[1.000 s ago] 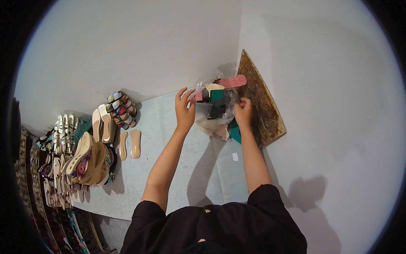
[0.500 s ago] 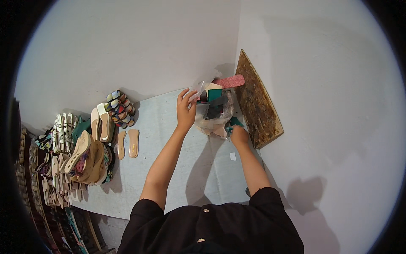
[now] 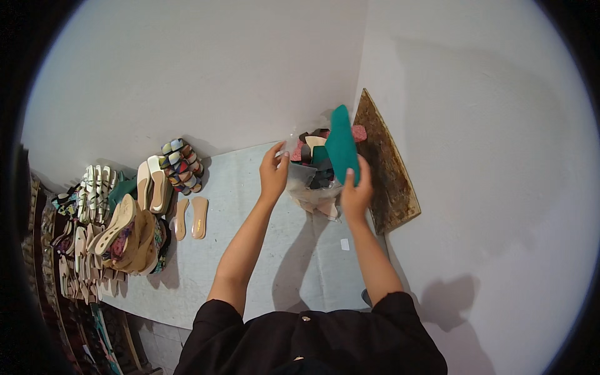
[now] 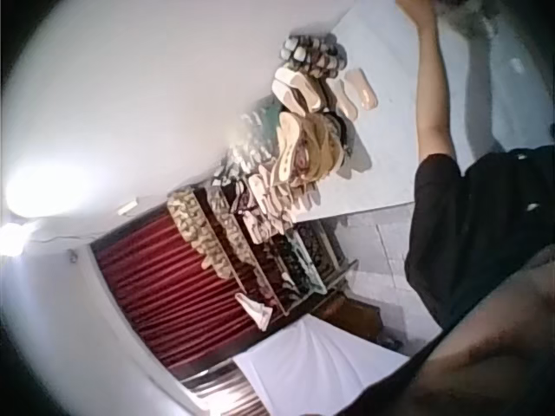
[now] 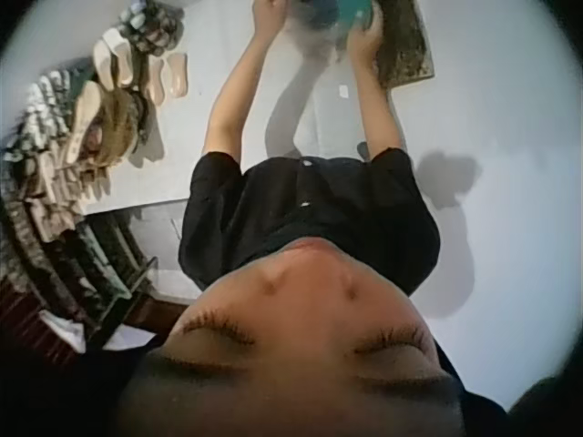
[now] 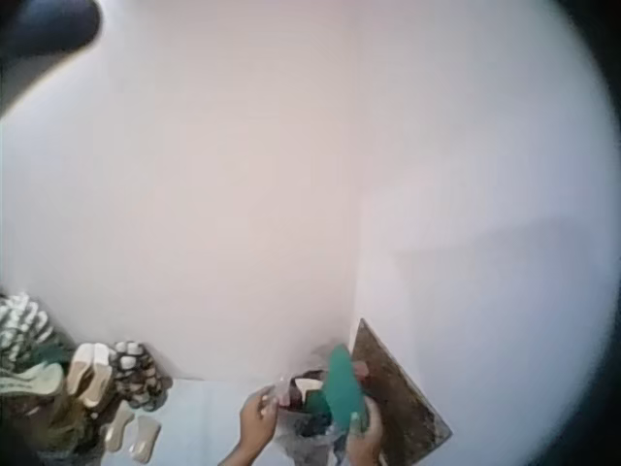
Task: Organizing and inspecting various styles of shoes and shoe components in a workshop.
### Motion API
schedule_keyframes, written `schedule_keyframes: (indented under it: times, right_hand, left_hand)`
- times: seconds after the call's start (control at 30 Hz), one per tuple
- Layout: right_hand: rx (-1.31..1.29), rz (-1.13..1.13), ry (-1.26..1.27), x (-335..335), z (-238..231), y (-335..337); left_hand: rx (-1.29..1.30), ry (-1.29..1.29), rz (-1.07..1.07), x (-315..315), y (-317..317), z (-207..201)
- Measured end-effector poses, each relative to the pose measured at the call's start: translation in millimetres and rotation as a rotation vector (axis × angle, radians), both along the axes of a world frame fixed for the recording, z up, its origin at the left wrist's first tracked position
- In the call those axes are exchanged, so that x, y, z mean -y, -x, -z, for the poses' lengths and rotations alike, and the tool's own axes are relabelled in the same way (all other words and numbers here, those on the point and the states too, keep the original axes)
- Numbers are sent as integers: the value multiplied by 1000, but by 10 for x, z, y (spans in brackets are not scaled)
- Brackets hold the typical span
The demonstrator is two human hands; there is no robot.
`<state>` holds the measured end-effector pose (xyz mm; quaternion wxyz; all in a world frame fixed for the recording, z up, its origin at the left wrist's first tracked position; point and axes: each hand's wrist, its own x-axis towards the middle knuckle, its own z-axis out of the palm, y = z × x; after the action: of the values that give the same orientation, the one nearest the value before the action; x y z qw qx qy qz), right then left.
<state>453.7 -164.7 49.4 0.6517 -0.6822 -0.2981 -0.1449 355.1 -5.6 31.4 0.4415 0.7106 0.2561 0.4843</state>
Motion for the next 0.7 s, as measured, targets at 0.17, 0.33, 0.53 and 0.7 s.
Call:
schedule_keyframes:
  times: [0.17,0.33,0.53,0.7]
  right_hand:
    - [-225,-524,374,-792,485,173]
    - [261,-650,1397,-1138,730,-145]
    - [64,-505,1238,-914,214,191]
    - [610,-282,953,-825,607,-24]
  left_hand:
    - [12,174,-1,-141,-9,131]
    - [327,240,61,82,-94,-408]
    - [-241,-158,-724,-411,154,330]
    - [-434,368,39,-305,146,509]
